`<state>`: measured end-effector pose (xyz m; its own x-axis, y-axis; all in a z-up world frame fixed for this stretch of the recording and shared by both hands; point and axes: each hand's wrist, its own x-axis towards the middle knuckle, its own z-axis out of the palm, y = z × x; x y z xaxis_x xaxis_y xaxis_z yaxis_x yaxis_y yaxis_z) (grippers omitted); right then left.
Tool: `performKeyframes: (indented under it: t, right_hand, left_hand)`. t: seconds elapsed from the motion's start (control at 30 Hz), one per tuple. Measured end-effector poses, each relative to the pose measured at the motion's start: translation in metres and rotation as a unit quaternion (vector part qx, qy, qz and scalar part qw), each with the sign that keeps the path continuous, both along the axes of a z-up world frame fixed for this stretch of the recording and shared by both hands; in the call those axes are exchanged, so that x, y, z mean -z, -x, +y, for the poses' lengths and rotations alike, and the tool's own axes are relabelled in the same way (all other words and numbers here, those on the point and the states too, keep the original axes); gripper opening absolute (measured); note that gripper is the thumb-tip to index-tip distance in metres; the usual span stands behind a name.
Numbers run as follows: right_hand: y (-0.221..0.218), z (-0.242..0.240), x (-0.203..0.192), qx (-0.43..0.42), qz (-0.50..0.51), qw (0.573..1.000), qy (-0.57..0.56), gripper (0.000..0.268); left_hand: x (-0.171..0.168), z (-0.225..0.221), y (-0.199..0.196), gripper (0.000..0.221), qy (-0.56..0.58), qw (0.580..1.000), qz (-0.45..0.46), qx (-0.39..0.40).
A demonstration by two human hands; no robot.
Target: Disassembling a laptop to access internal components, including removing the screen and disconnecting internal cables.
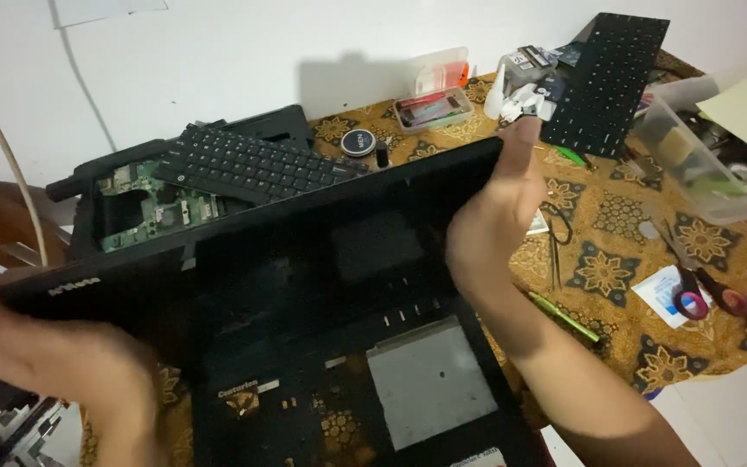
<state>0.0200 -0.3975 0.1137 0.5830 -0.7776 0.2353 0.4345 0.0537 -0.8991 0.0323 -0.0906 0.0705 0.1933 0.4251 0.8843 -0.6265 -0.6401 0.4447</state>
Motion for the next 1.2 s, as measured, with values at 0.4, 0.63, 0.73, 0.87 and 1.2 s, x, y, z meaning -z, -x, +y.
performKeyframes:
  t: [0.4,0.63,0.73,0.87,1.2]
  right_hand:
    - [-0.020,-0.016,0.052,0.010,-0.156,0.981,0.112,0.055]
    - [-0.003,-0.055,0.060,-0.141,-0.160,0.941,0.262,0.034]
    - [0.012,-0.062,0.041,-0.162,-0.100,0.934,0.302,0.036]
    - [0.009,-0.074,0.044,-0.169,-0.102,0.934,0.298,0.020]
    - [0.009,-0.084,0.025,-0.282,-0.128,0.912,0.270,0.014]
  left_hand:
    - [-0.021,-0.022,0.011,0.041,0.000,0.996,-0.014,0.084]
    - [-0.082,-0.058,0.034,0.028,-0.412,0.895,0.039,-0.165]
    - [-0.097,-0.115,0.039,0.041,-0.452,0.885,0.109,-0.025]
    - [-0.130,-0.165,0.025,0.038,-0.508,0.788,0.319,0.142]
    - [-0.142,-0.191,0.011,0.038,-0.451,0.743,0.422,0.259]
